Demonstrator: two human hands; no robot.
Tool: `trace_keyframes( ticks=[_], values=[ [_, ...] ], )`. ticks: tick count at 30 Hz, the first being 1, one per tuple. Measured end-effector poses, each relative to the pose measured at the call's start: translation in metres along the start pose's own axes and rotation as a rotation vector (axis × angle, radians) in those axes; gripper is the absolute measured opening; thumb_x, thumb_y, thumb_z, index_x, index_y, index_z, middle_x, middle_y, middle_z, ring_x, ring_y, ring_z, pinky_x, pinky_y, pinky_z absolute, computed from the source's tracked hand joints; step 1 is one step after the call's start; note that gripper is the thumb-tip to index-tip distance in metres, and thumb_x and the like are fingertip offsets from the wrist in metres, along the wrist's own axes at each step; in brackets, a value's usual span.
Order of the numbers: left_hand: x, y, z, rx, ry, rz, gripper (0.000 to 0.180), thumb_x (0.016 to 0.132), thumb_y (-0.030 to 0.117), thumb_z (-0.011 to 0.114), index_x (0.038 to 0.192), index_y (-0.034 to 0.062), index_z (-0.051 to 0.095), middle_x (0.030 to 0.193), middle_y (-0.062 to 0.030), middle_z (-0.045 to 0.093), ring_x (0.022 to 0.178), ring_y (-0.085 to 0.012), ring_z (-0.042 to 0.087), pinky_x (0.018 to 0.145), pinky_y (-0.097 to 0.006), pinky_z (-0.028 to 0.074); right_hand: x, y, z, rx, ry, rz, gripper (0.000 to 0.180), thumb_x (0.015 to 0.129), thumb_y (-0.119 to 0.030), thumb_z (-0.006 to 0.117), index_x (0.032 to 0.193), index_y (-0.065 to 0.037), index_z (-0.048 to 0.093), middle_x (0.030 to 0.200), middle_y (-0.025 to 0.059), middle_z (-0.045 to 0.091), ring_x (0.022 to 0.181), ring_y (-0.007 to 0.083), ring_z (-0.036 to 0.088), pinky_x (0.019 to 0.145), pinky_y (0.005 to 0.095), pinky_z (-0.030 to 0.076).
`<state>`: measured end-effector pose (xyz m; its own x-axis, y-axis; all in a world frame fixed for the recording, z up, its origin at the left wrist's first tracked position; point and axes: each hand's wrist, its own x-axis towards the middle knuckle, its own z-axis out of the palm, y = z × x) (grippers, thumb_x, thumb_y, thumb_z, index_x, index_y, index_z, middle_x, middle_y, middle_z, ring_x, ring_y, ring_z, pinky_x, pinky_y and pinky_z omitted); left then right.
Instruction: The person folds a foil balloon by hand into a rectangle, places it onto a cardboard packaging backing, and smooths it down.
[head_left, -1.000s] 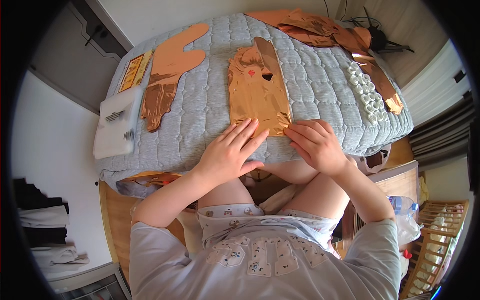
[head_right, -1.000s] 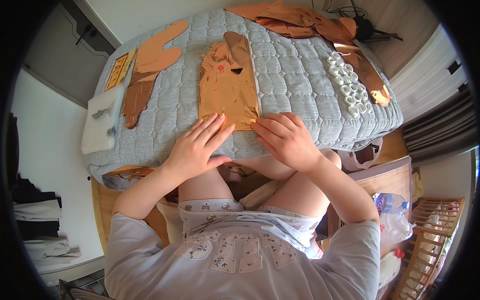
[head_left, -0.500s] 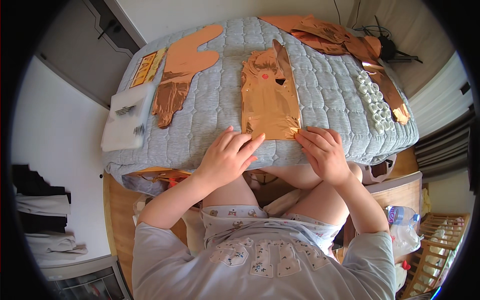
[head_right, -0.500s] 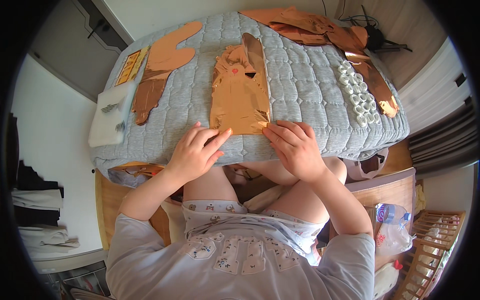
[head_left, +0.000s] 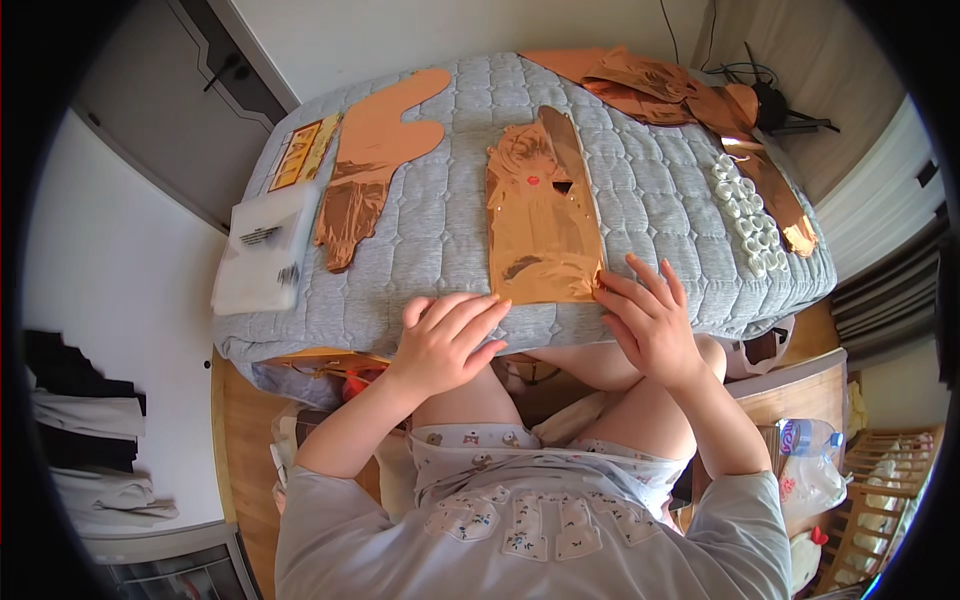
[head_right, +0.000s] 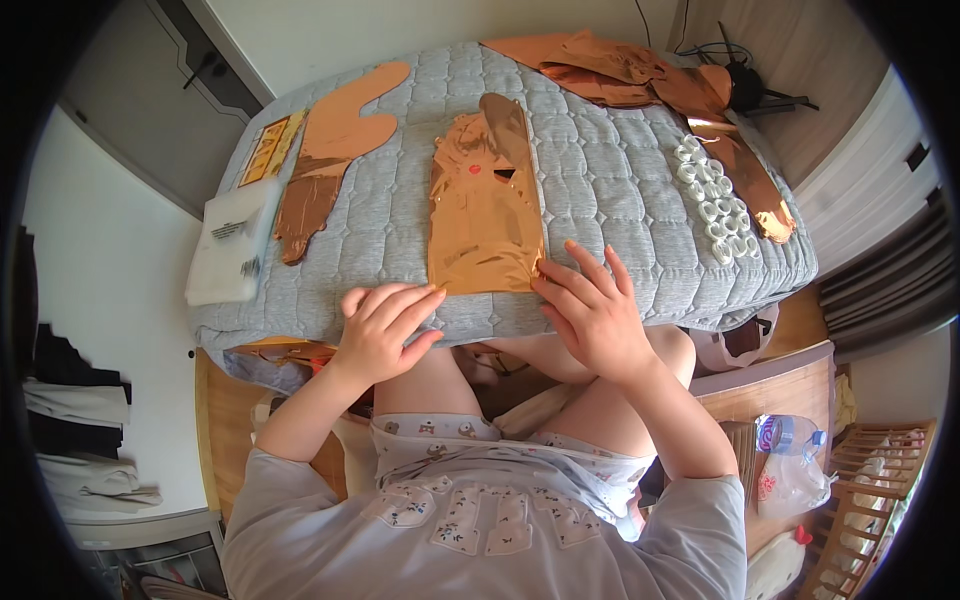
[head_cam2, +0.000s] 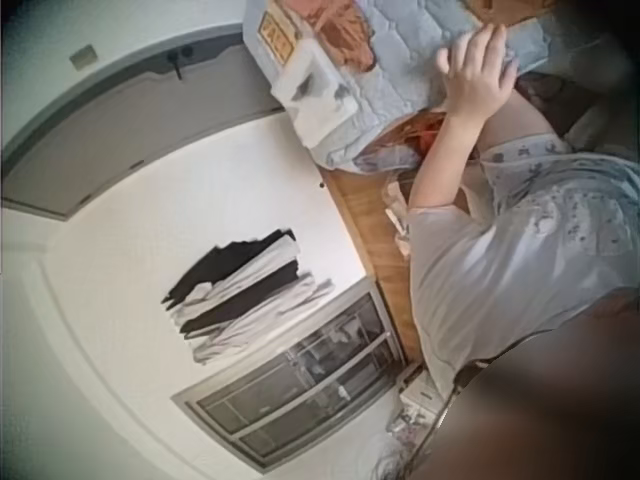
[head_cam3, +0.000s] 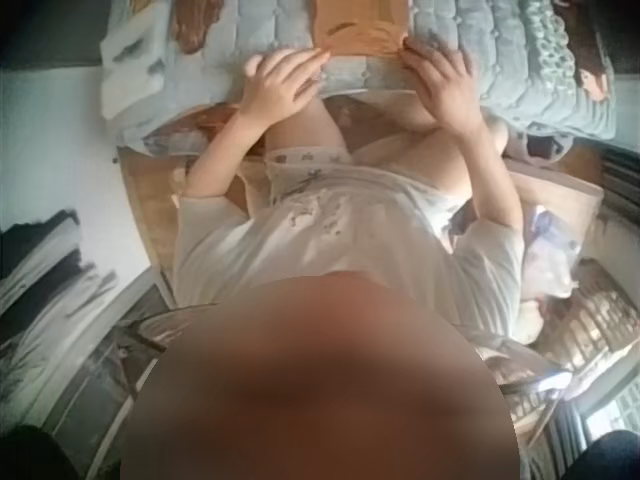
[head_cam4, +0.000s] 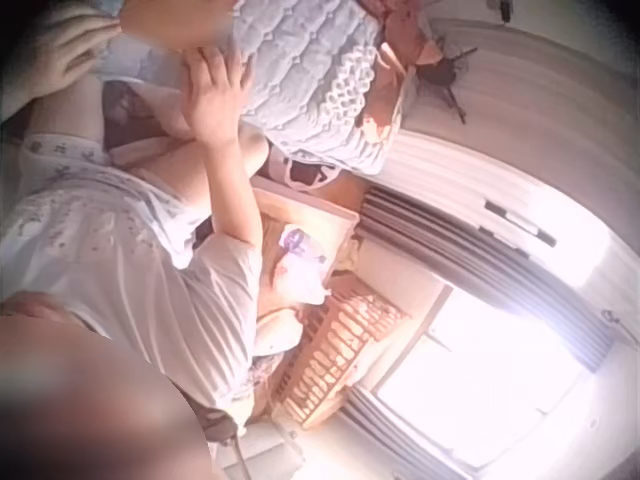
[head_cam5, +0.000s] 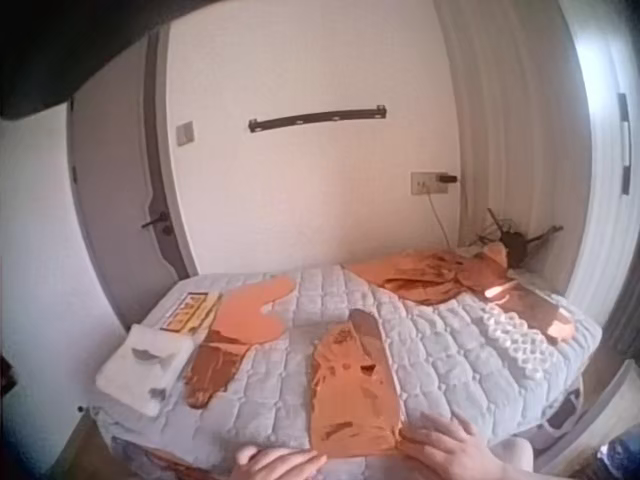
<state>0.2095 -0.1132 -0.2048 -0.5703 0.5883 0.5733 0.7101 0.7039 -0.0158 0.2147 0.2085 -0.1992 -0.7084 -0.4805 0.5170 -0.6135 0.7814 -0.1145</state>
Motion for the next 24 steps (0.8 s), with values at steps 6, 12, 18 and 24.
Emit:
trace_keyframes(
  ticks=[6,12,18,24],
  values=[
    [0.022,0.016,-0.007,-0.179,-0.058,-0.235,0.068,0.079,0.041,0.083,0.138,0.0161,0.060,0.108,0.0016,0.064,0.102,-0.0179,0.059,0.093,-0.039,0.034,0.015,0.003,-0.001,0.195,-0.002,0.042,0.058,0.071,-0.017,0.087,0.125,-0.012,0.067,0.127,0.0073,0.063,0.127,0.0309,0.055,0.110,0.0496,0.037],
    [0.039,-0.005,-0.008,-0.136,-0.203,-0.268,0.113,0.064,0.060,0.088,0.156,0.0174,0.040,0.141,-0.0169,0.043,0.127,-0.0371,0.044,0.106,-0.052,0.035,0.044,0.000,-0.017,0.192,-0.112,0.099,0.097,0.062,-0.029,0.092,0.147,-0.014,0.047,0.139,0.0117,0.052,0.131,0.0332,0.050,0.111,0.0490,0.037],
    [0.050,-0.017,-0.001,-0.144,-0.263,-0.173,0.121,0.063,0.065,0.087,0.159,0.0152,0.034,0.156,-0.0216,0.038,0.148,-0.0397,0.032,0.119,-0.059,0.026,0.050,0.016,-0.012,0.149,-0.242,0.089,0.115,0.059,-0.042,0.094,0.155,-0.014,0.037,0.151,0.0149,0.047,0.144,0.0357,0.040,0.120,0.0521,0.031],
    [0.049,-0.015,-0.001,-0.146,-0.316,-0.139,0.120,0.063,0.063,0.086,0.159,0.0125,0.034,0.148,-0.0209,0.048,0.144,-0.0368,0.040,0.120,-0.060,0.027,0.043,0.015,-0.011,0.154,-0.245,0.045,0.095,0.071,-0.043,0.085,0.150,-0.009,0.045,0.147,0.0168,0.051,0.144,0.0371,0.040,0.121,0.0527,0.028]
  ],
)
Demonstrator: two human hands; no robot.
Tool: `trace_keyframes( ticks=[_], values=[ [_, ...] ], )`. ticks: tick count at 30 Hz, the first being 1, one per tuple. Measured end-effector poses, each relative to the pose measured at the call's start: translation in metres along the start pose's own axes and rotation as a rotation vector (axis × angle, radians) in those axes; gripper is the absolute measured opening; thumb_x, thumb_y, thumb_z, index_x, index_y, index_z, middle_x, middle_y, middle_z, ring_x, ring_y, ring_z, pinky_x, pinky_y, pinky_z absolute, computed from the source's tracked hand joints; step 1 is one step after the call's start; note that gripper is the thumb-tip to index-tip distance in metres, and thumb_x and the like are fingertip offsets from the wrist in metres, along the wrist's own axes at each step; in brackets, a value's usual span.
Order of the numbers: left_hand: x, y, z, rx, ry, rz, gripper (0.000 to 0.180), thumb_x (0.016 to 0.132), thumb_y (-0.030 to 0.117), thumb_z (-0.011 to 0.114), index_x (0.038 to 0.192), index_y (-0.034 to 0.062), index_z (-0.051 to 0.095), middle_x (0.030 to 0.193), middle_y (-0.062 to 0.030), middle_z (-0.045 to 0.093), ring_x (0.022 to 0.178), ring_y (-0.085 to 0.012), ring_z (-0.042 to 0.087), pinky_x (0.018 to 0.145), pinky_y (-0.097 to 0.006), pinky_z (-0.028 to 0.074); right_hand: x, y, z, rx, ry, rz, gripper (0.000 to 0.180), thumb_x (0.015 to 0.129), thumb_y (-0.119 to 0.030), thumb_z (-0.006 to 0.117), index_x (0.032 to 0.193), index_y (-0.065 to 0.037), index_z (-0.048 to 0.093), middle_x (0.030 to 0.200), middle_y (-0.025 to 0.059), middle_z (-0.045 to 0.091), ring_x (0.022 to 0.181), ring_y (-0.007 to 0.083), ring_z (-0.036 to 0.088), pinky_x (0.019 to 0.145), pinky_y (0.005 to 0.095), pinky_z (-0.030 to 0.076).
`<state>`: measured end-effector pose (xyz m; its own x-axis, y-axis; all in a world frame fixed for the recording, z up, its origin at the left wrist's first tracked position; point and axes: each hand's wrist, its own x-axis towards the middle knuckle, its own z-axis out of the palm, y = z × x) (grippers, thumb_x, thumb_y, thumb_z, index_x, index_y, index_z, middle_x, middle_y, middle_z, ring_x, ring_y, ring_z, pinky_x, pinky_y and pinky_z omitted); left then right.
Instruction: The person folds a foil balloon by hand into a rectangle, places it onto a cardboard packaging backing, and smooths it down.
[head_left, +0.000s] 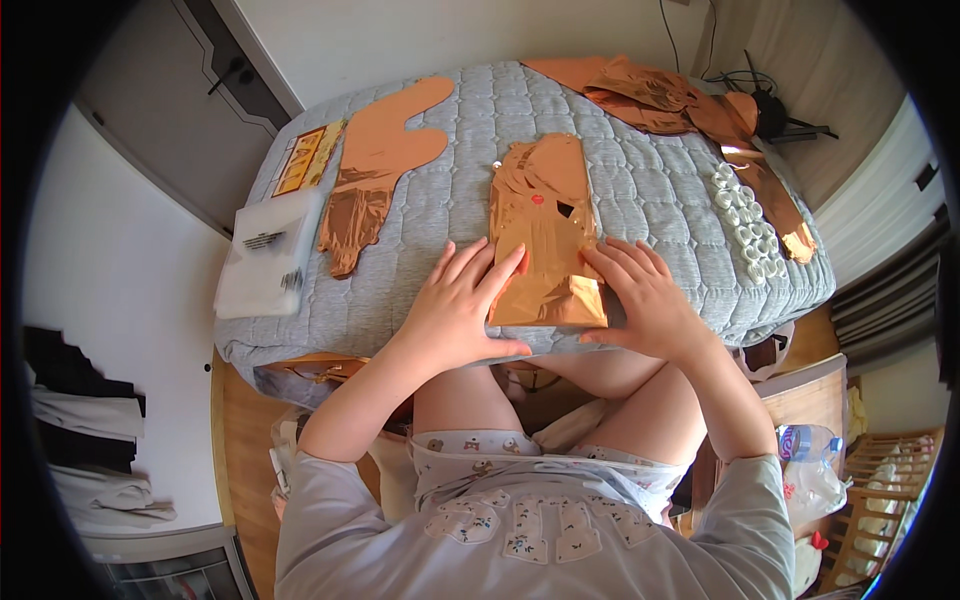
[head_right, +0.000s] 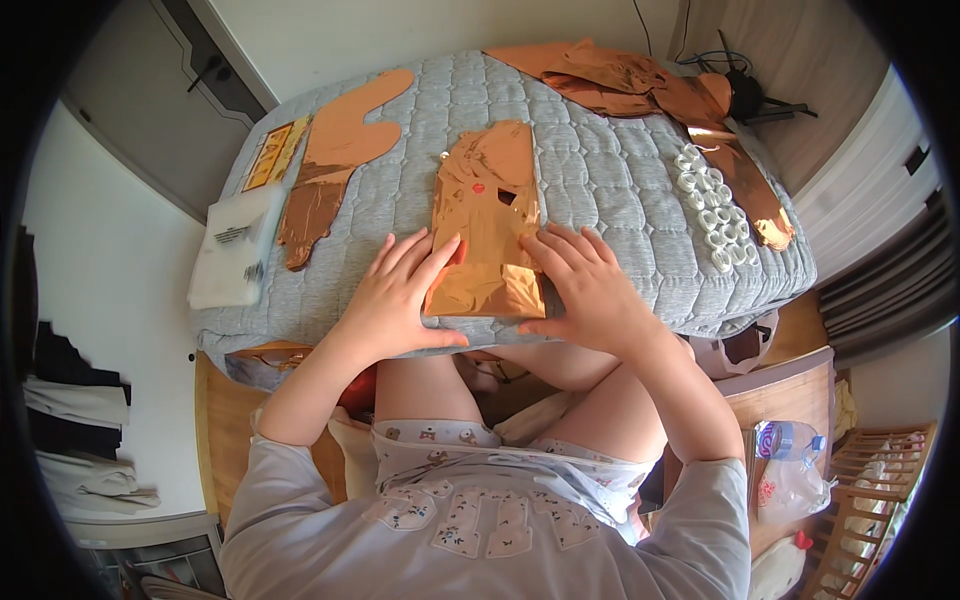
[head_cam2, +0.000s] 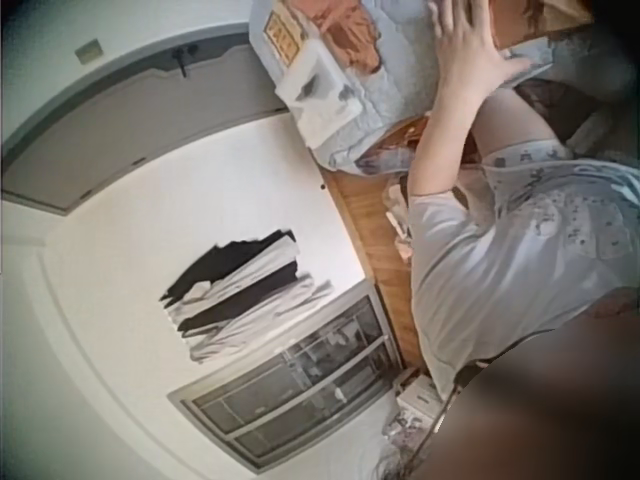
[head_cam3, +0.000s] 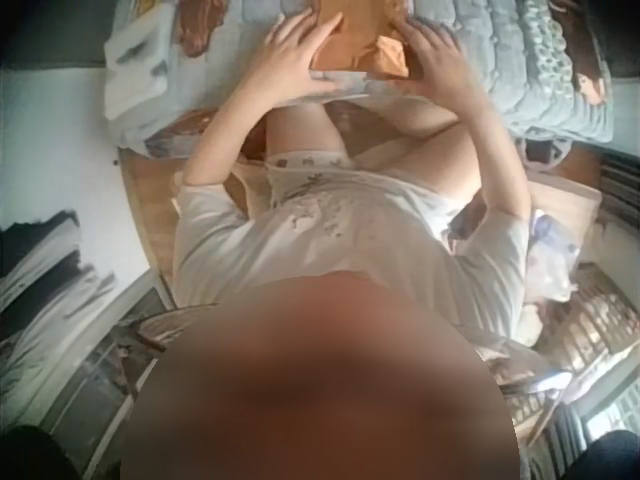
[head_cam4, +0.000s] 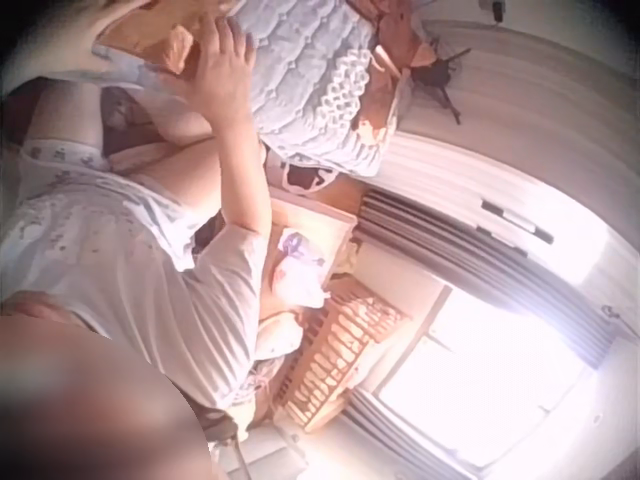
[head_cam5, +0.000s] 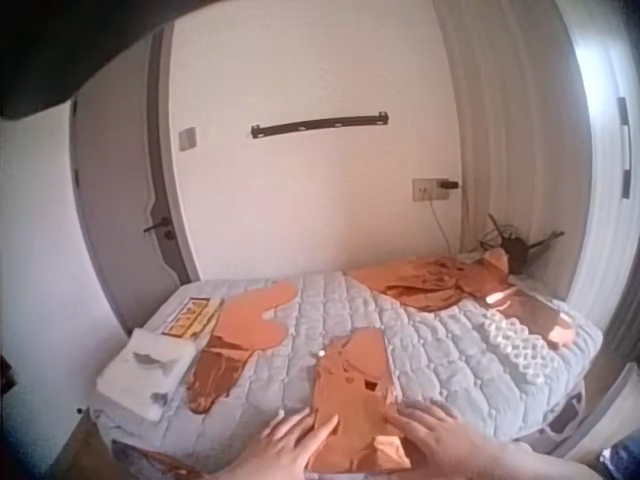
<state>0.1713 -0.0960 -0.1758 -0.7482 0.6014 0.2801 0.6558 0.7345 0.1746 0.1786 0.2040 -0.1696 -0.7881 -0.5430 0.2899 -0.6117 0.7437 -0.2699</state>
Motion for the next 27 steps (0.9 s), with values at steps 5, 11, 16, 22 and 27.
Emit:
trace_keyframes(
  ticks=[5,11,16,22,27],
  values=[
    [-0.015,0.008,0.000,-0.019,0.072,0.053,0.101,0.070,0.043,0.088,0.153,0.0088,0.040,0.137,-0.0147,0.051,0.134,-0.0320,0.048,0.118,-0.057,0.034,-0.015,-0.010,-0.002,-0.056,-0.002,-0.070,0.075,0.076,-0.027,0.078,0.144,-0.008,0.053,0.140,0.0149,0.056,0.138,0.0349,0.048,0.119,0.0526,0.033],
    [-0.018,0.004,0.006,0.083,0.069,0.139,0.071,0.077,0.019,0.079,0.142,0.0066,0.052,0.128,-0.0120,0.052,0.126,-0.0301,0.054,0.112,-0.051,0.043,-0.014,-0.009,0.000,0.076,0.064,-0.104,0.056,0.076,-0.014,0.076,0.130,-0.007,0.062,0.129,0.0130,0.060,0.128,0.0346,0.056,0.113,0.0513,0.041],
    [-0.015,0.002,0.010,-0.023,0.096,0.119,0.062,0.079,0.012,0.074,0.139,0.0085,0.055,0.138,-0.0123,0.051,0.124,-0.0332,0.055,0.108,-0.048,0.045,-0.007,-0.006,0.003,0.168,0.059,-0.122,0.049,0.077,-0.015,0.077,0.124,-0.007,0.064,0.130,0.0130,0.060,0.125,0.0364,0.057,0.109,0.0489,0.042],
    [-0.008,-0.005,0.011,0.036,0.085,0.160,0.063,0.079,0.013,0.074,0.138,0.0074,0.055,0.143,-0.0131,0.051,0.125,-0.0333,0.054,0.106,-0.046,0.045,-0.003,-0.004,0.004,0.099,0.100,-0.168,0.050,0.081,-0.025,0.078,0.125,-0.008,0.062,0.135,0.0138,0.058,0.128,0.0378,0.054,0.110,0.0468,0.040],
    [-0.003,-0.004,0.005,0.033,0.045,0.159,0.063,0.079,0.015,0.074,0.138,0.0060,0.055,0.143,-0.0130,0.051,0.126,-0.0332,0.053,0.106,-0.046,0.045,0.005,-0.002,-0.002,0.026,0.020,-0.217,0.055,0.080,-0.031,0.078,0.128,-0.009,0.060,0.132,0.0127,0.059,0.130,0.0368,0.053,0.113,0.0473,0.038]
  ],
)
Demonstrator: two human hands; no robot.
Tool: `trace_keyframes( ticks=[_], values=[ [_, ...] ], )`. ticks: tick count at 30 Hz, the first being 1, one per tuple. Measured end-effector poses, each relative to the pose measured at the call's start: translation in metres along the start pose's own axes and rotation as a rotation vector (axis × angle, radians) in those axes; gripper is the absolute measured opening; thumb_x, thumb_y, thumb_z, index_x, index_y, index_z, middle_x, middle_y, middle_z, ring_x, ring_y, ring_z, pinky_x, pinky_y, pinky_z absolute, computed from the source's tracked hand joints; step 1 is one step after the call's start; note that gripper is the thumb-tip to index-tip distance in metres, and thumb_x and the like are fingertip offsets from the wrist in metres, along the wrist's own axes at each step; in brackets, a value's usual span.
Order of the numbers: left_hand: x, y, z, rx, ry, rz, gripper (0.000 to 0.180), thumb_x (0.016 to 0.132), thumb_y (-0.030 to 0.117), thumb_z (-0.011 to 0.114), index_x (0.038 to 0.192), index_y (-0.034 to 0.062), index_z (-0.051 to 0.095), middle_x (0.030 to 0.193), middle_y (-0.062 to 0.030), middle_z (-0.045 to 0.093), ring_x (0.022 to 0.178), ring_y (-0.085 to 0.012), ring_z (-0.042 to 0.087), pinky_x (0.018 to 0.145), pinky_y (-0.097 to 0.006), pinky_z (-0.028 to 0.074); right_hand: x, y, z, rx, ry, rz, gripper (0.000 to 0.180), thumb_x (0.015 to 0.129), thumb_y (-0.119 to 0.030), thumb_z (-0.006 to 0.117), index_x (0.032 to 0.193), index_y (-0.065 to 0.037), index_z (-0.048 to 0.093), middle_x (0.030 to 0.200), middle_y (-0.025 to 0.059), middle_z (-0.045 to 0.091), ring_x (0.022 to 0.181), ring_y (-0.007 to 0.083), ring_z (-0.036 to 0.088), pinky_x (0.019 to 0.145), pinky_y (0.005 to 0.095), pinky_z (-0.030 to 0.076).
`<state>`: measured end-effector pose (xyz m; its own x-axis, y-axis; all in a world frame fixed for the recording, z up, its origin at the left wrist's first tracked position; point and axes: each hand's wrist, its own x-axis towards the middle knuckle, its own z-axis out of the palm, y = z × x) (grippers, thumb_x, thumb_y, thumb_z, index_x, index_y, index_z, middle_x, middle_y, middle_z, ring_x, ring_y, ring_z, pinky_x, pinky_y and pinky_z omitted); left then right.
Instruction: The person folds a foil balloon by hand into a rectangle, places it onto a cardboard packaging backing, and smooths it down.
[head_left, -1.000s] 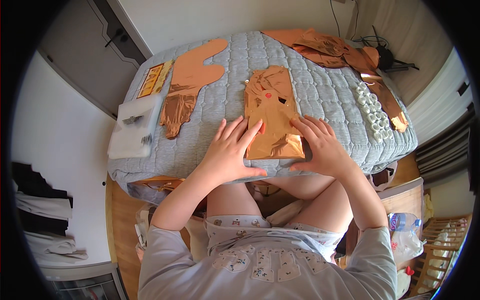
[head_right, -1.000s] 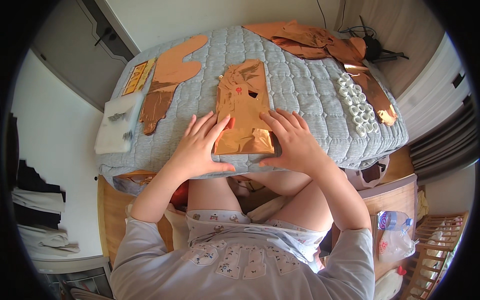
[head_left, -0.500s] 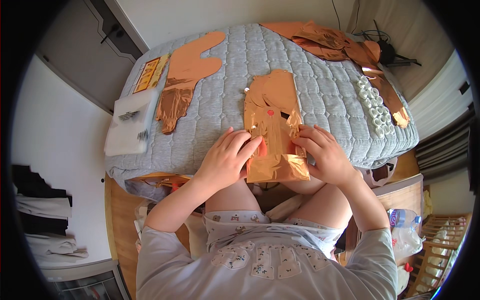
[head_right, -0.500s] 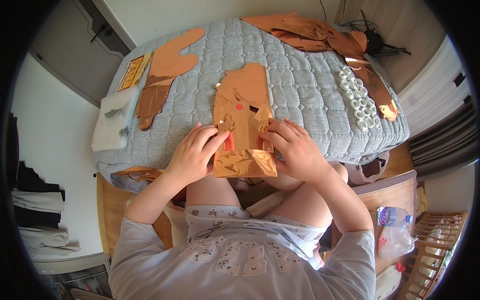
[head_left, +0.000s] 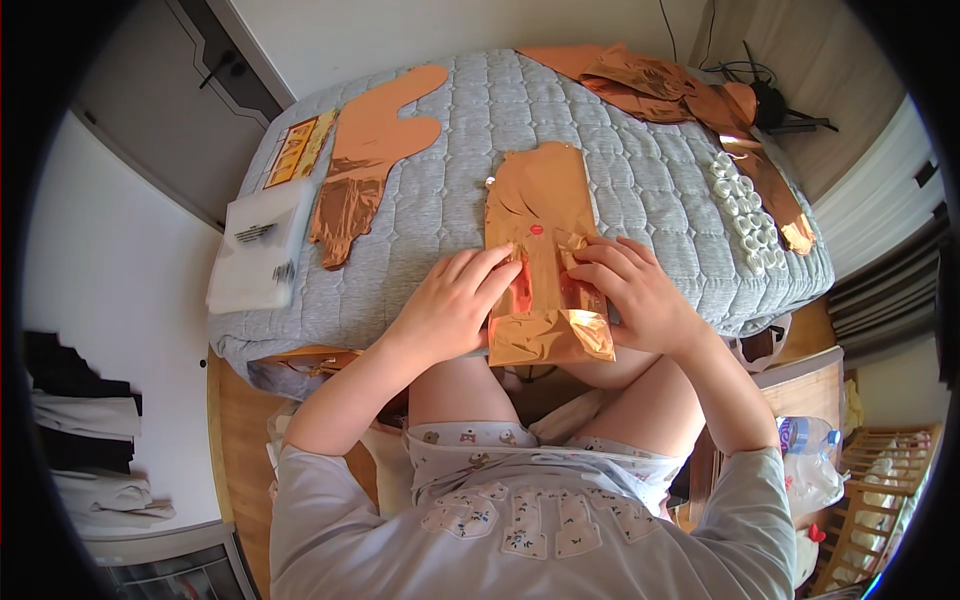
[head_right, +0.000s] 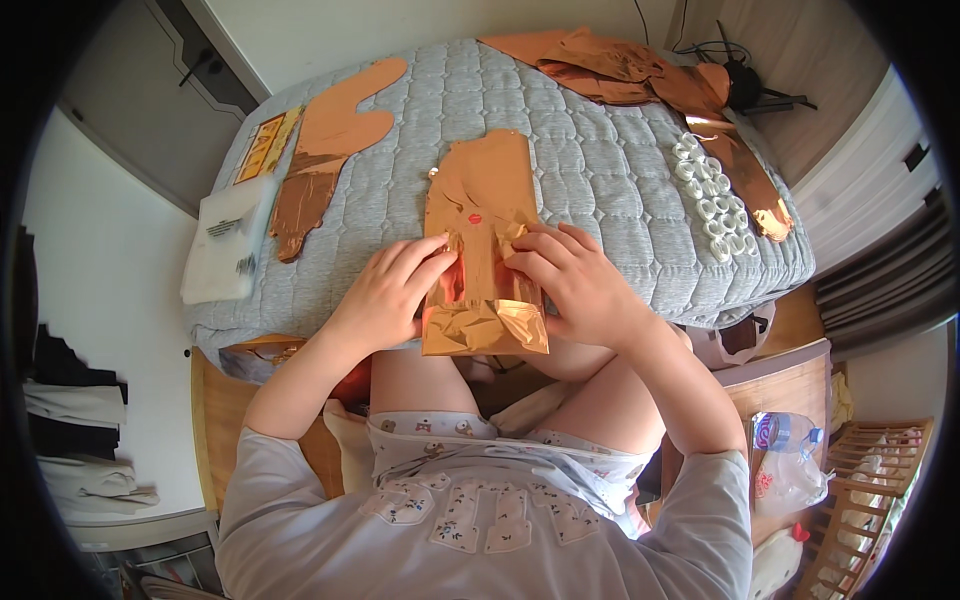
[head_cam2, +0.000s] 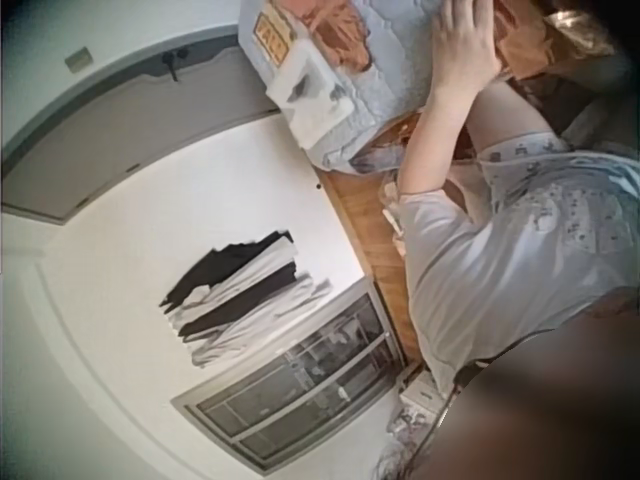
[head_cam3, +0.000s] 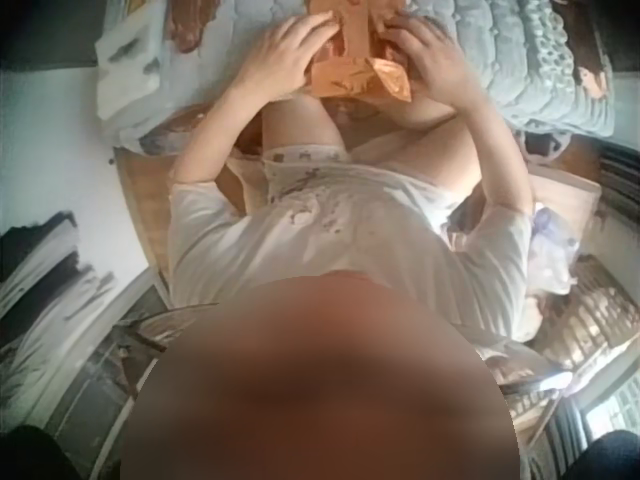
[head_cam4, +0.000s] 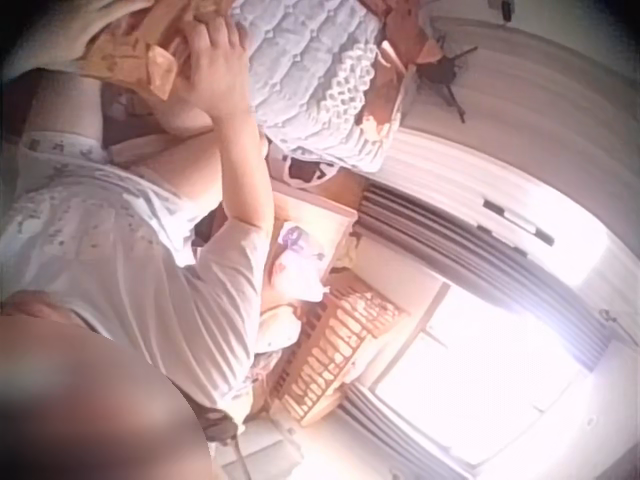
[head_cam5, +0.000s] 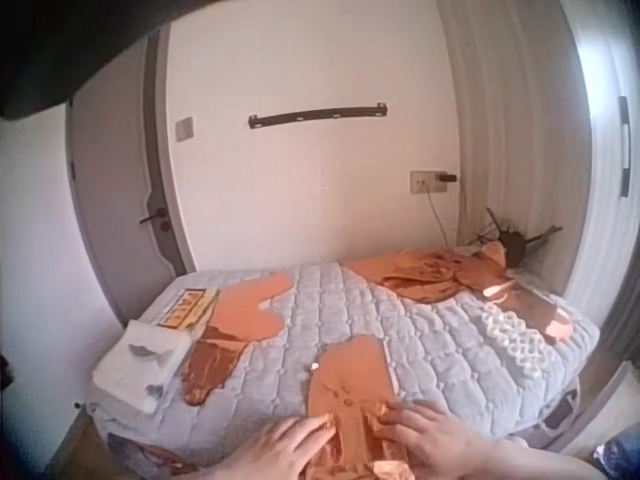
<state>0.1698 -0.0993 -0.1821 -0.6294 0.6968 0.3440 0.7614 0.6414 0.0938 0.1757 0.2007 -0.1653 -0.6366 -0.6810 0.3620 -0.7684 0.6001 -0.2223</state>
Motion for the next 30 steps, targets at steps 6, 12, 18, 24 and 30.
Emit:
trace_keyframes(
  ticks=[6,12,18,24,30],
  values=[
    [0.003,-0.003,-0.003,-0.051,-0.008,0.004,0.061,0.080,0.016,0.075,0.137,0.0053,0.056,0.140,-0.0121,0.053,0.123,-0.0329,0.054,0.105,-0.045,0.046,0.000,0.005,0.004,-0.014,0.047,-0.006,0.050,0.082,-0.026,0.076,0.126,-0.008,0.062,0.138,0.0132,0.060,0.128,0.0352,0.056,0.110,0.0483,0.042],
    [0.006,-0.007,-0.006,-0.053,0.034,0.057,0.065,0.078,0.017,0.078,0.137,0.0034,0.054,0.128,-0.0074,0.059,0.115,-0.0264,0.056,0.100,-0.040,0.048,0.001,0.009,0.008,-0.066,0.103,-0.021,0.046,0.083,-0.024,0.075,0.125,-0.009,0.063,0.127,0.0089,0.068,0.125,0.0308,0.060,0.109,0.0451,0.044],
    [0.016,-0.014,-0.007,-0.073,0.013,0.082,0.060,0.077,0.015,0.078,0.134,0.0109,0.060,0.119,-0.0053,0.060,0.109,-0.0262,0.059,0.094,-0.040,0.051,0.002,0.009,0.012,-0.065,0.155,0.000,0.033,0.085,-0.022,0.073,0.116,-0.009,0.069,0.120,0.0036,0.072,0.111,0.0262,0.065,0.097,0.0398,0.045],
    [0.030,-0.024,-0.016,-0.436,-0.092,-0.121,0.032,0.086,0.019,0.077,0.116,0.0072,0.071,0.111,-0.0085,0.065,0.103,-0.0316,0.064,0.090,-0.039,0.052,0.011,0.014,0.002,0.075,0.040,0.168,0.026,0.093,-0.017,0.069,0.115,-0.006,0.071,0.114,0.0091,0.072,0.108,0.0305,0.064,0.096,0.0403,0.046],
    [0.053,-0.032,-0.010,-0.856,-0.172,-0.566,0.041,0.097,0.030,0.072,0.126,0.0027,0.066,0.111,-0.0102,0.072,0.095,-0.0178,0.069,0.084,-0.033,0.053,0.032,0.009,0.014,0.590,0.284,0.582,0.021,0.103,-0.017,0.061,0.111,0.001,0.067,0.089,0.0077,0.070,0.079,0.0124,0.062,0.072,0.0307,0.050]
  ],
)
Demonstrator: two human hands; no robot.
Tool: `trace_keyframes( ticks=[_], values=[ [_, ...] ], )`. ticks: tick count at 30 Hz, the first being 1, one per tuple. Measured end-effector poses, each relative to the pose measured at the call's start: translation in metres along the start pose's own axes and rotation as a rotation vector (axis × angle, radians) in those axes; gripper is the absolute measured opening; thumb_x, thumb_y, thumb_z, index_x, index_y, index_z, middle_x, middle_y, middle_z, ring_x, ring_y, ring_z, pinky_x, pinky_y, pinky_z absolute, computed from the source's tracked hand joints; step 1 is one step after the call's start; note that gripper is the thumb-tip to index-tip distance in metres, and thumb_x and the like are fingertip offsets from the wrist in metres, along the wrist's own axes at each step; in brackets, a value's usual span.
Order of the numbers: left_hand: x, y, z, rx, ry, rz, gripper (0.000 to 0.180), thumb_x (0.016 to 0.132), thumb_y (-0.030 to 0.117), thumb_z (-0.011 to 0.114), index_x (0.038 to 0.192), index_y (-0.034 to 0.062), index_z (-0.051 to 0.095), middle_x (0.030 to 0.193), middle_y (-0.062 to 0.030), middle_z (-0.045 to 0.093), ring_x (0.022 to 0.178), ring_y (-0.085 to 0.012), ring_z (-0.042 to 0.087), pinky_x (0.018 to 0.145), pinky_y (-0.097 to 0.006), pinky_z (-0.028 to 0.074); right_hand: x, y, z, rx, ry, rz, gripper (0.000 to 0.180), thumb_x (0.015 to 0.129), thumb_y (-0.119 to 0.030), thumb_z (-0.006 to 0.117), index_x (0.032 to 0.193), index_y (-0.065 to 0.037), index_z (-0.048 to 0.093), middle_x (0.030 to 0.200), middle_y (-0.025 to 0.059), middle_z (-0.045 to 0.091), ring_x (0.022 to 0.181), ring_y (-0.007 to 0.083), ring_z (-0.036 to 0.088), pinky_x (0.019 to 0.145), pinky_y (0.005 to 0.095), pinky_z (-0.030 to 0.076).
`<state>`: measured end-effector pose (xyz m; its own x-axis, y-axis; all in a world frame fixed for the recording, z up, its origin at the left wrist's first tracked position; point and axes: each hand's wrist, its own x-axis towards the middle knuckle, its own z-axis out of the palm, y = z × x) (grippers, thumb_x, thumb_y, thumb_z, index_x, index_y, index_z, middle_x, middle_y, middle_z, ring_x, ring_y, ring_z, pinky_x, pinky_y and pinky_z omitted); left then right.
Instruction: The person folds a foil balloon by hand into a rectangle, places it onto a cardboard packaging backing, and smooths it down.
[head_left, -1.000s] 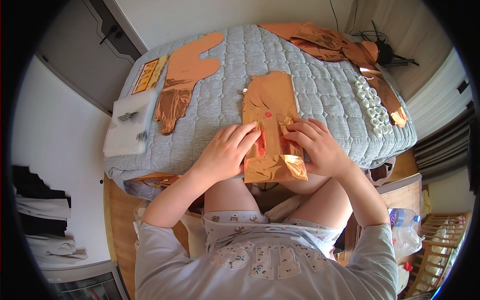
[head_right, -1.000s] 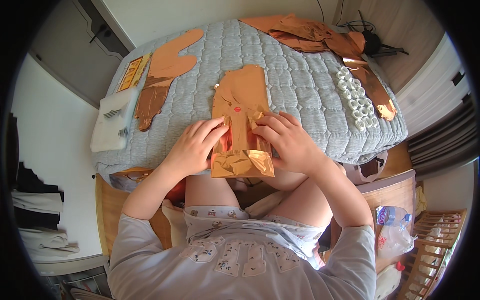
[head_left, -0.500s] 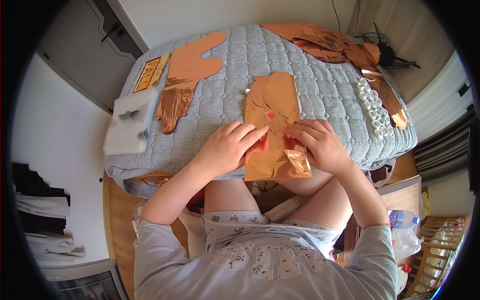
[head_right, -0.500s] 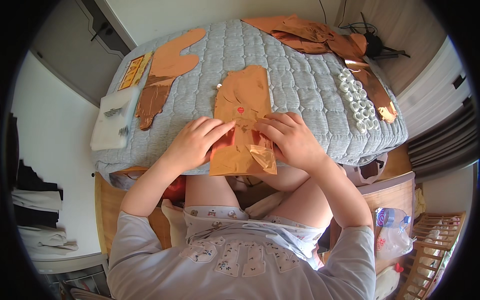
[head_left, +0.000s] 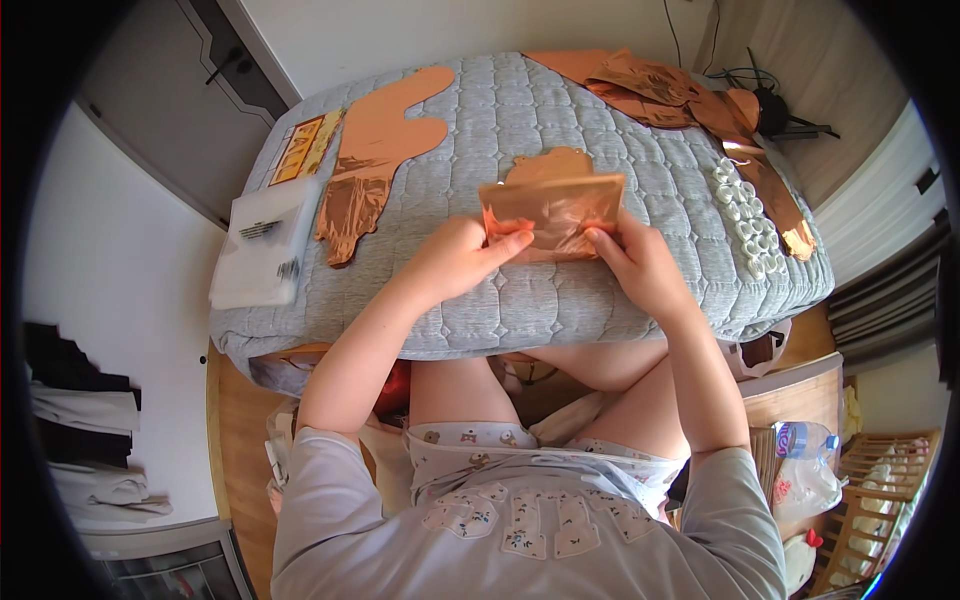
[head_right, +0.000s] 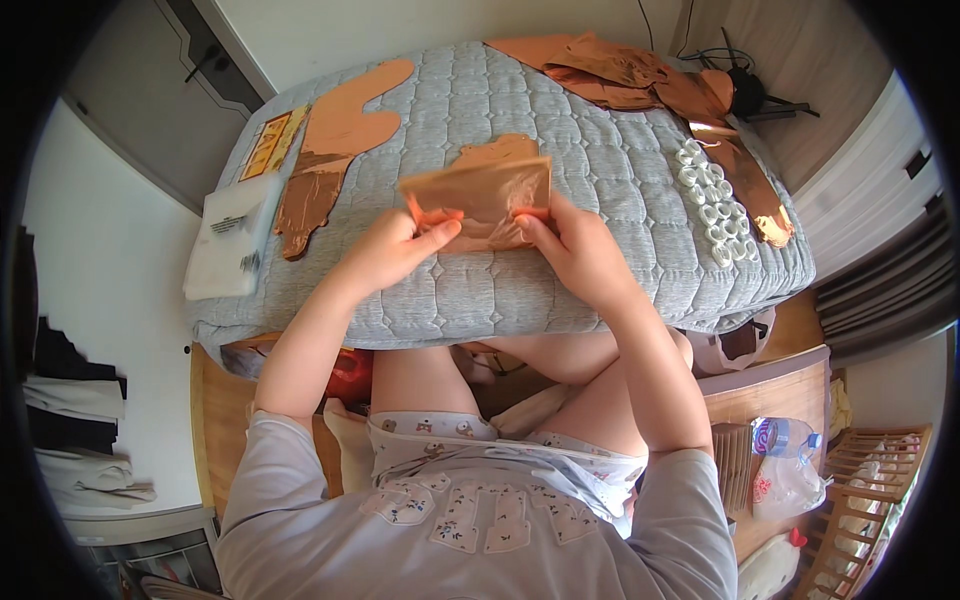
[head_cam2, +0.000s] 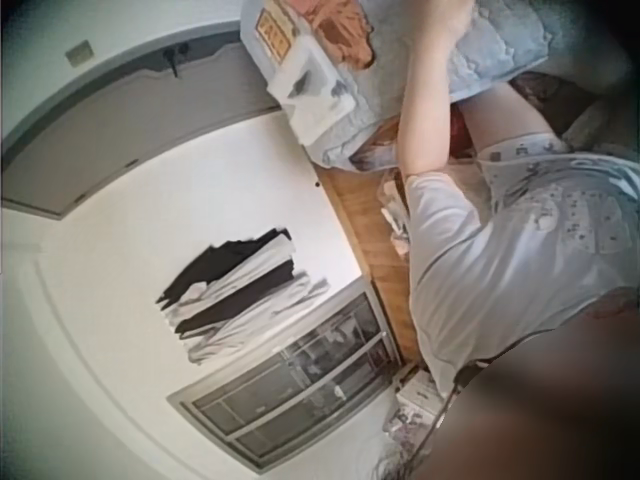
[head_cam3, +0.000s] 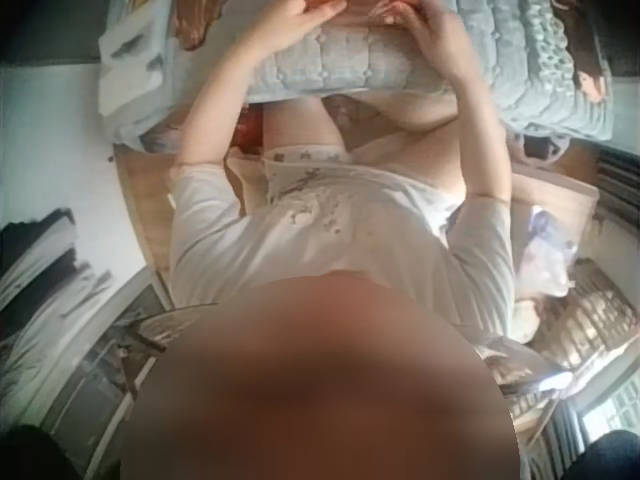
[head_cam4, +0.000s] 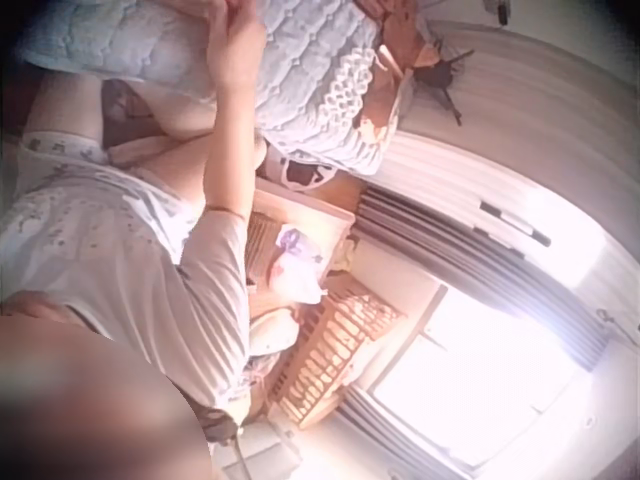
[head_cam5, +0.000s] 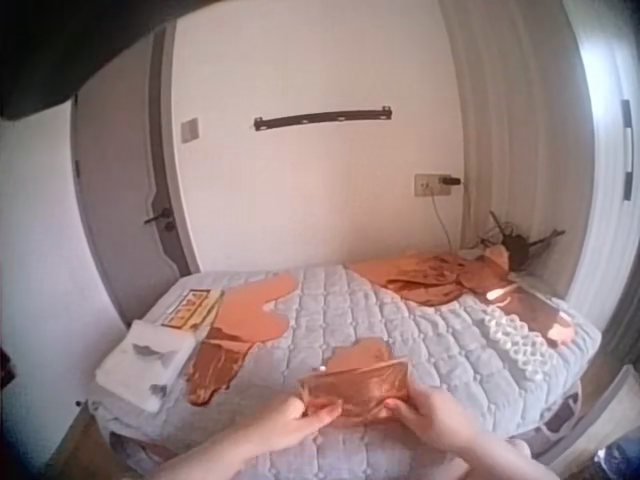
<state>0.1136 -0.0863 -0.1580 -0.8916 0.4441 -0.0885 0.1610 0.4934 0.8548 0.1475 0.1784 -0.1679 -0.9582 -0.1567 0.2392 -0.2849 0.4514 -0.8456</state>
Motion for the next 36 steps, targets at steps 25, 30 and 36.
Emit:
trace_keyframes(
  ticks=[25,30,36],
  values=[
    [0.032,0.010,0.004,0.653,0.352,0.133,0.084,0.095,0.049,0.066,0.161,0.0143,0.027,0.150,-0.0282,0.040,0.127,-0.0421,0.058,0.101,-0.051,0.052,0.026,0.005,0.018,-0.301,0.177,0.194,0.073,0.092,-0.027,0.074,0.154,-0.006,0.043,0.078,0.0155,0.073,0.072,0.0254,0.071,0.071,0.0357,0.052],
    [0.060,-0.026,0.018,0.763,0.153,0.485,0.080,0.096,0.059,0.058,0.159,0.0152,0.035,0.166,-0.0223,0.025,0.154,-0.0413,0.023,0.123,-0.056,0.022,0.027,0.002,0.019,-0.280,0.160,0.191,0.072,0.093,-0.025,0.072,0.155,-0.007,0.042,0.077,0.0157,0.072,0.069,0.0245,0.069,0.069,0.0355,0.052],
    [0.060,-0.017,0.020,0.903,0.040,0.342,0.082,0.098,0.063,0.053,0.163,0.0207,0.027,0.169,-0.0171,0.022,0.157,-0.0362,0.017,0.125,-0.055,0.019,0.014,-0.007,0.003,-0.015,0.171,0.237,0.073,0.090,-0.014,0.074,0.155,-0.007,0.041,0.078,0.0109,0.072,0.070,0.0148,0.067,0.069,0.0292,0.051]
  ],
)
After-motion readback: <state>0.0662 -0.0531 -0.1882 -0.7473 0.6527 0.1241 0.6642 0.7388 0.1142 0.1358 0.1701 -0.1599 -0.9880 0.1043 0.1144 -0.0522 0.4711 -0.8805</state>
